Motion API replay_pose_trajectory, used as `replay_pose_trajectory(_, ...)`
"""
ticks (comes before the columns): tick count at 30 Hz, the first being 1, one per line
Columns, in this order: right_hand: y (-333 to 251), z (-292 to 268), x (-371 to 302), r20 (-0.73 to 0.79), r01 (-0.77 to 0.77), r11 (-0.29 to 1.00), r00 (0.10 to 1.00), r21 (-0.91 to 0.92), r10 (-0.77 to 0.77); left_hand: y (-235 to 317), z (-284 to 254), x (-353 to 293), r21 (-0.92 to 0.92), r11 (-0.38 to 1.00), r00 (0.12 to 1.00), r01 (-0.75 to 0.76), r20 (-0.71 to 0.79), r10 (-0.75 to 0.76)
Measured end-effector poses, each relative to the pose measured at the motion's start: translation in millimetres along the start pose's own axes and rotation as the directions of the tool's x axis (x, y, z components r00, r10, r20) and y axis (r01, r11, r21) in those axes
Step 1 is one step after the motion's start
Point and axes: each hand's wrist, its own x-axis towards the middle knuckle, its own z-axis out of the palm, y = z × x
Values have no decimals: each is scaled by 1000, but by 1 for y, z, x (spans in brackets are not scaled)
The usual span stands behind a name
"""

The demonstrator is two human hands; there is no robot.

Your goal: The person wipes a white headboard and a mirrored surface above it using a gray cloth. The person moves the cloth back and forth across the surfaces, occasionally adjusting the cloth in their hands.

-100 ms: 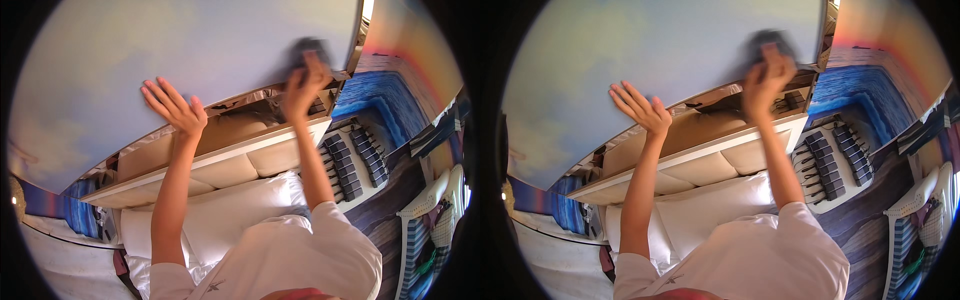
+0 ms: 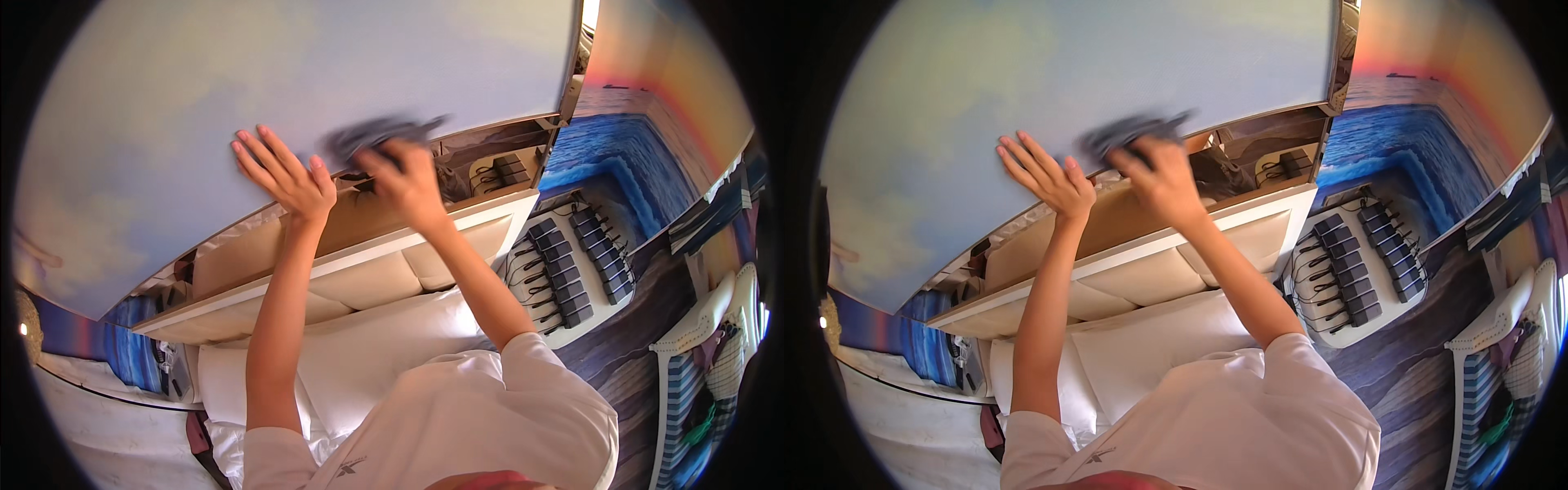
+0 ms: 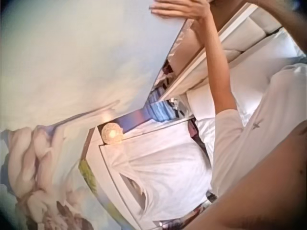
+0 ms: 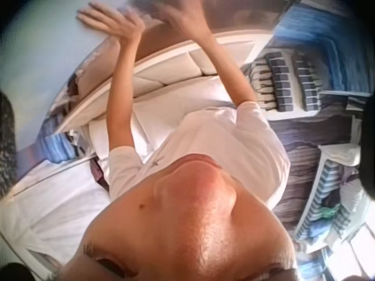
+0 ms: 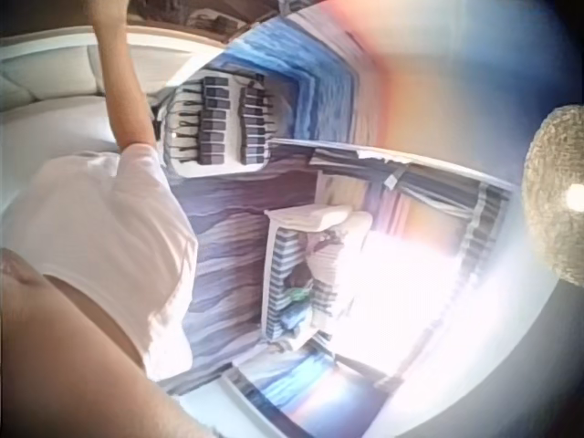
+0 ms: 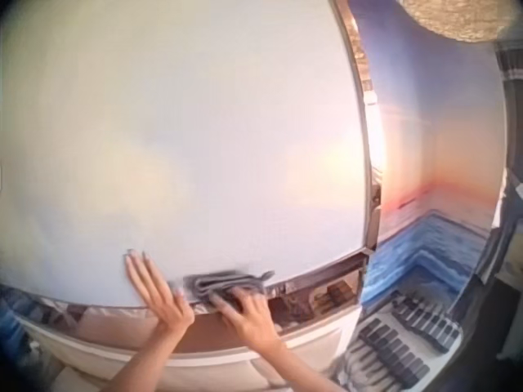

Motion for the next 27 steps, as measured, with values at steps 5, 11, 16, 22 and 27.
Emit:
replay_pose_trajectory(5,40,-63,10,-128,-124,931,988,-342,85,0,-7,-6,26,999,999,28,43,-29)
replay_pose_trajectory(11,91,-123,17,-537,-437,884,792,-168,290,5,-11,-10,21,999,998,50,25,-50)
replay_pose_trajectory(16,-13,-14,0,56,122,992,991,-23,-121,8,-6,-11,19,998,997,66,49,-67)
replay_pose_trajectory(22,70,-106,15,-287,-239,841,952,-486,105,1,-13,-8,7,998,998,56,30,-56)
replay_pose_trajectory(27,66,-99,14,-659,-634,770,610,-72,441,1,-4,-15,50,997,996,64,54,-67)
